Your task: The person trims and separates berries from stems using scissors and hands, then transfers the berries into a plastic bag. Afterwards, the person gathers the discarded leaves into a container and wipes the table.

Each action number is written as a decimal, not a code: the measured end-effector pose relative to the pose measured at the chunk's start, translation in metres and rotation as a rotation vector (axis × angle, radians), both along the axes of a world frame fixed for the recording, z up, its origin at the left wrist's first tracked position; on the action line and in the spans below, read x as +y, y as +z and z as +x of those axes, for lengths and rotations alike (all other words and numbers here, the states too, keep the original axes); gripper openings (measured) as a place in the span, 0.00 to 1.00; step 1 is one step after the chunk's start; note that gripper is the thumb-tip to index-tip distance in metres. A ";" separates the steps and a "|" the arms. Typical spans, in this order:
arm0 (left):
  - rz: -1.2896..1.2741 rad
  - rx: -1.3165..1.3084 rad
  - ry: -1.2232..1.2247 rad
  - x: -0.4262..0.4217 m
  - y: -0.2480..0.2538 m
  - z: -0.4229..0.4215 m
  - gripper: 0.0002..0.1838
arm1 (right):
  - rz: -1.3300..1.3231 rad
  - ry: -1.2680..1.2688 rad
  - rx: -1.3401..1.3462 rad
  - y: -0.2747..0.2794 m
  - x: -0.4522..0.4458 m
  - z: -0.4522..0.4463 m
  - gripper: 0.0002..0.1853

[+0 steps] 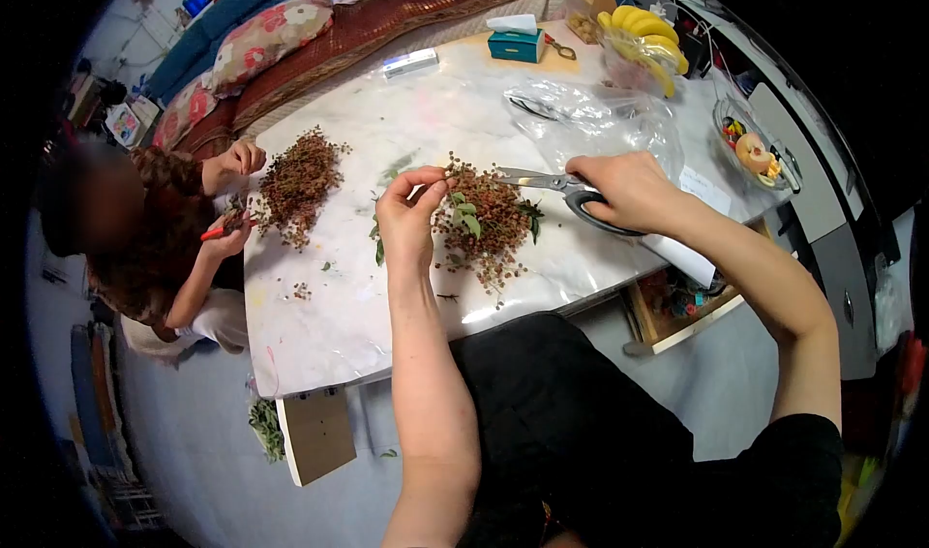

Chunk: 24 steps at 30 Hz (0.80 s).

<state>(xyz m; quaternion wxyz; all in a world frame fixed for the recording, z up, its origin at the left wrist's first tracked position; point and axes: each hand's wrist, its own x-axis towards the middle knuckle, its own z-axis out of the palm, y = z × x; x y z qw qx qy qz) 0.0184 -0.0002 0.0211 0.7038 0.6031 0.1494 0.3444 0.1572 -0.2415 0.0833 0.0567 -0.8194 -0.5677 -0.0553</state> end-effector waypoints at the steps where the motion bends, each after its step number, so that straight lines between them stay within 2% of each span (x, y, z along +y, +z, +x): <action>1: 0.000 -0.001 0.004 0.001 0.000 -0.001 0.05 | -0.001 -0.040 0.199 0.004 -0.003 -0.001 0.14; 2: 0.006 -0.048 -0.032 0.001 0.001 -0.002 0.06 | 0.063 0.007 0.378 0.002 -0.004 0.003 0.19; 3: 0.014 -0.094 -0.070 0.001 0.001 -0.002 0.06 | 0.063 0.008 0.378 0.002 -0.006 0.005 0.19; 5: 0.064 -0.080 -0.092 0.003 0.001 -0.004 0.07 | 0.041 -0.029 1.086 0.007 -0.009 0.006 0.19; 6: 0.113 -0.066 -0.115 0.003 0.002 -0.004 0.08 | 0.010 -0.126 1.318 0.013 -0.012 0.004 0.20; 12: 0.204 -0.039 -0.172 0.000 0.007 -0.007 0.09 | 0.073 -0.112 1.598 0.016 -0.016 0.004 0.16; 18: 0.162 -0.090 -0.236 -0.001 0.008 -0.006 0.10 | 0.004 -0.089 1.658 0.012 -0.016 0.007 0.11; 24: 0.173 -0.074 -0.294 0.000 0.008 -0.007 0.11 | 0.004 -0.070 1.635 0.005 -0.014 0.008 0.11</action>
